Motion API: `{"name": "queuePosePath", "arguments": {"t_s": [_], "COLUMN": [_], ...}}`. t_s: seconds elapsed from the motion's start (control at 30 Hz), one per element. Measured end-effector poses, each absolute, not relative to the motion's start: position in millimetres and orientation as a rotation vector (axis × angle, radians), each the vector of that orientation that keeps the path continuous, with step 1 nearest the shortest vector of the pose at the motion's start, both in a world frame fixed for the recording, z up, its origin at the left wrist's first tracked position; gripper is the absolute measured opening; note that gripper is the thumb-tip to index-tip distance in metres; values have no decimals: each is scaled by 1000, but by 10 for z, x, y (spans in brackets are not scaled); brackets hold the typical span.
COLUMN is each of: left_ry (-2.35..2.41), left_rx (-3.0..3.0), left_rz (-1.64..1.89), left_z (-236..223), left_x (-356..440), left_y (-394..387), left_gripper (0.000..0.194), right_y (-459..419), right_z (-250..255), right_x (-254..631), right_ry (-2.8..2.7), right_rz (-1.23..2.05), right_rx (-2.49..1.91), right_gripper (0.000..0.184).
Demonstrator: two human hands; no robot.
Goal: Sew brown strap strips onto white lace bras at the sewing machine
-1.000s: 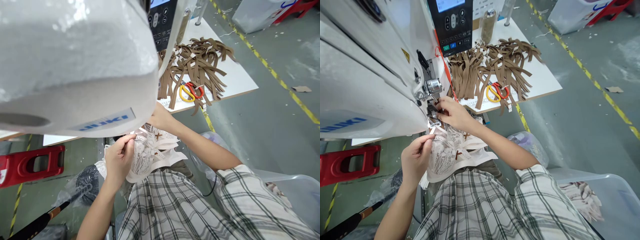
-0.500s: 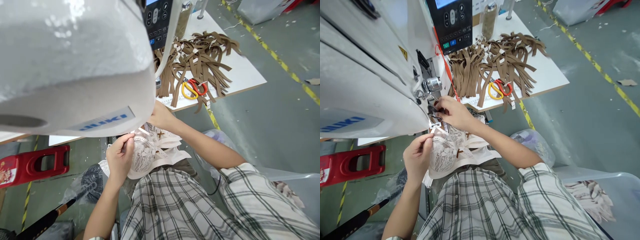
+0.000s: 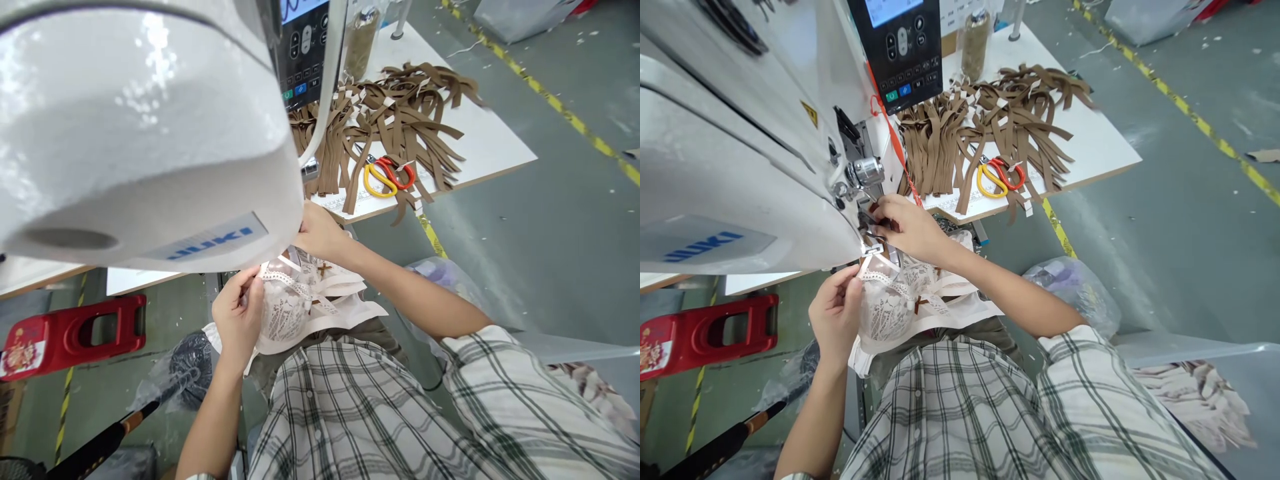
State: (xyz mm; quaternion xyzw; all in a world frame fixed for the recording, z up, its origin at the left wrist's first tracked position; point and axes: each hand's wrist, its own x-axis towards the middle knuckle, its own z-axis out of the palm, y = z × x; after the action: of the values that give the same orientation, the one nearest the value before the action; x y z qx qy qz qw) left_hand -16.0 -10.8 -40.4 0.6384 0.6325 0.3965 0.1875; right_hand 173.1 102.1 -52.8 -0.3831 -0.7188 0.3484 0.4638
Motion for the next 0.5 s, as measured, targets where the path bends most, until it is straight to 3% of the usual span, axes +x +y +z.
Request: {"name": "queuePosePath", "arguments": {"t_s": [0.5], "left_ry": [1732], "left_rx": [2011], "left_rz": [1125], "left_z": [-402], "left_x": [-62], "left_y": [-3], "left_gripper": [17], "right_y": [1019], "right_z": [-628], "right_x": [1780], "right_ry": [-1858], "right_rz": [714], "right_rx": [-1046], "right_gripper": [15]}}
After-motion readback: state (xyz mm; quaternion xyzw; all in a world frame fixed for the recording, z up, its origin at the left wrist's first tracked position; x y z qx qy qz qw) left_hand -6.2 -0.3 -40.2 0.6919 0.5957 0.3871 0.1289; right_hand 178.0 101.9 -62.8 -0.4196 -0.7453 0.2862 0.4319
